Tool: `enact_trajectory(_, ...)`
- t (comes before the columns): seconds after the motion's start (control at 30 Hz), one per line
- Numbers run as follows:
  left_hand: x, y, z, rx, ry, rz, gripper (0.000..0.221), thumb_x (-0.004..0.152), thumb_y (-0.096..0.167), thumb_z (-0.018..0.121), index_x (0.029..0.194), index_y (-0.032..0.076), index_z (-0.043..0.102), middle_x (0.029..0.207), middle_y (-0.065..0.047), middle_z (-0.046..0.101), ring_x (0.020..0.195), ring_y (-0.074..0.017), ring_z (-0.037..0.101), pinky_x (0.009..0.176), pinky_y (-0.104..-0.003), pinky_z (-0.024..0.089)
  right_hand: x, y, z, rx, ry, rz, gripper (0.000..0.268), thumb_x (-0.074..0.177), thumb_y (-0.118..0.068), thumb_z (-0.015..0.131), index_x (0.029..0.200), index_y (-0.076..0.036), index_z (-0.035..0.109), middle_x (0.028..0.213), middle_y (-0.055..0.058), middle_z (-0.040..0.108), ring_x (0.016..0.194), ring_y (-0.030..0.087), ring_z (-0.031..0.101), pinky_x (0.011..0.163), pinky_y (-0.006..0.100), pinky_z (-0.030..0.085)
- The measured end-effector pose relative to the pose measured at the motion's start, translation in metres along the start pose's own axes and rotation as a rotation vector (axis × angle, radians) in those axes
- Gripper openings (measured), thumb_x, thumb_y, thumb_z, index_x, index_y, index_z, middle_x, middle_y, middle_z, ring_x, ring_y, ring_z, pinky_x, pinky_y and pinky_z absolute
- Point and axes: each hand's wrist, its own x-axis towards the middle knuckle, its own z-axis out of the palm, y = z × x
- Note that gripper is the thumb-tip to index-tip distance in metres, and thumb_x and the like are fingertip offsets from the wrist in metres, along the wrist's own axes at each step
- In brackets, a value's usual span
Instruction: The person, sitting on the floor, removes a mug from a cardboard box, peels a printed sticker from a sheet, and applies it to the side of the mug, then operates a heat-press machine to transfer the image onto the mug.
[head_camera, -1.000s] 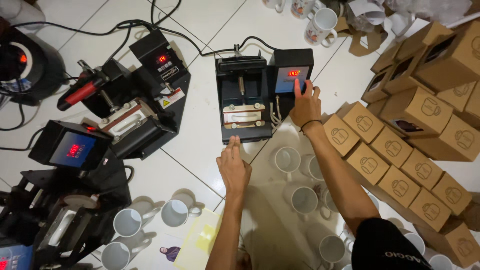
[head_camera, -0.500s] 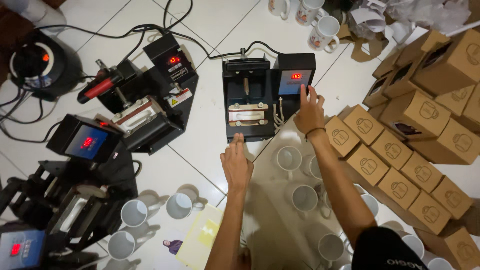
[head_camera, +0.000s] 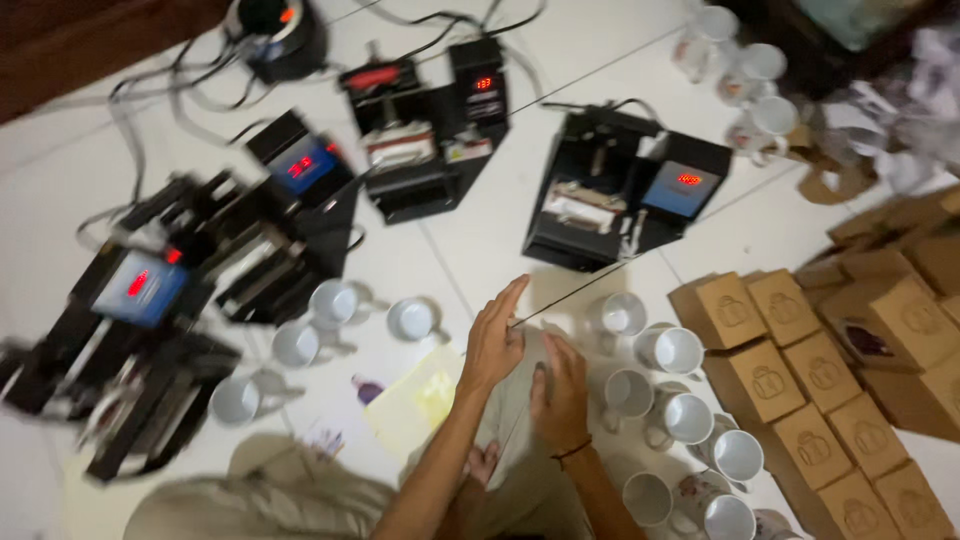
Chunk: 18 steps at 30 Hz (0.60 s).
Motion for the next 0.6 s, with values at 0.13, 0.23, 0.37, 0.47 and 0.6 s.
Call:
enact_trajectory(0.13, -0.059, -0.012, -0.023, -0.047, 0.197, 0.028, 0.078, 0.075, -0.009, 0.043, 0.149, 0.016, 0.047, 0.139, -0.008, 0.062, 0.084, -0.0231, 0.059, 0.091, -0.034, 0.050, -0.026, -0.019, 0.012, 0.087, -0.229, -0.029, 0.046, 0.101, -0.014, 0.045, 0.145, -0.003, 0.051, 0.141, 0.016, 0.055, 0.131, 0.033, 0.051, 0.112, 0.047, 0.039)
enact_trajectory(0.23, -0.098, -0.013, -0.044, -0.087, 0.263, -0.125, 0.076, 0.079, -0.015, 0.046, 0.149, 0.014, 0.052, 0.132, -0.013, 0.068, 0.089, -0.0337, 0.068, 0.080, -0.043, 0.054, -0.040, 0.003, 0.033, -0.033, -0.216, -0.119, 0.050, 0.088, -0.007, 0.064, 0.138, -0.005, 0.061, 0.131, 0.015, 0.060, 0.124, 0.036, 0.058, 0.110, 0.049, 0.042)
enact_trajectory(0.37, -0.147, -0.037, -0.064, -0.107, 0.304, -0.238, 0.072, 0.080, -0.013, 0.049, 0.146, 0.015, 0.055, 0.128, -0.010, 0.071, 0.095, -0.0333, 0.070, 0.088, -0.045, 0.054, -0.042, 0.029, 0.058, -0.100, -0.263, -0.210, 0.044, 0.084, -0.005, 0.065, 0.128, -0.004, 0.065, 0.126, 0.017, 0.062, 0.123, 0.038, 0.058, 0.110, 0.052, 0.041)
enact_trajectory(0.47, -0.182, -0.054, -0.082, -0.087, 0.310, -0.265, 0.067, 0.082, -0.011, 0.048, 0.143, 0.014, 0.057, 0.119, -0.011, 0.073, 0.109, -0.0355, 0.069, 0.096, -0.045, 0.052, -0.047, 0.033, 0.068, -0.295, -0.197, -0.329, 0.050, 0.076, -0.014, 0.068, 0.127, -0.011, 0.067, 0.126, 0.010, 0.060, 0.122, 0.029, 0.058, 0.111, 0.046, 0.040)
enact_trajectory(0.6, -0.222, -0.081, -0.103, -0.051, 0.303, -0.329, 0.060, 0.082, -0.007, 0.050, 0.134, 0.019, 0.064, 0.107, -0.007, 0.076, 0.094, -0.0331, 0.071, 0.087, -0.044, 0.054, -0.052, 0.028, 0.064, -0.377, -0.173, -0.243, 0.036, 0.081, -0.019, 0.062, 0.116, -0.017, 0.071, 0.120, 0.006, 0.063, 0.110, 0.031, 0.060, 0.093, 0.046, 0.044)
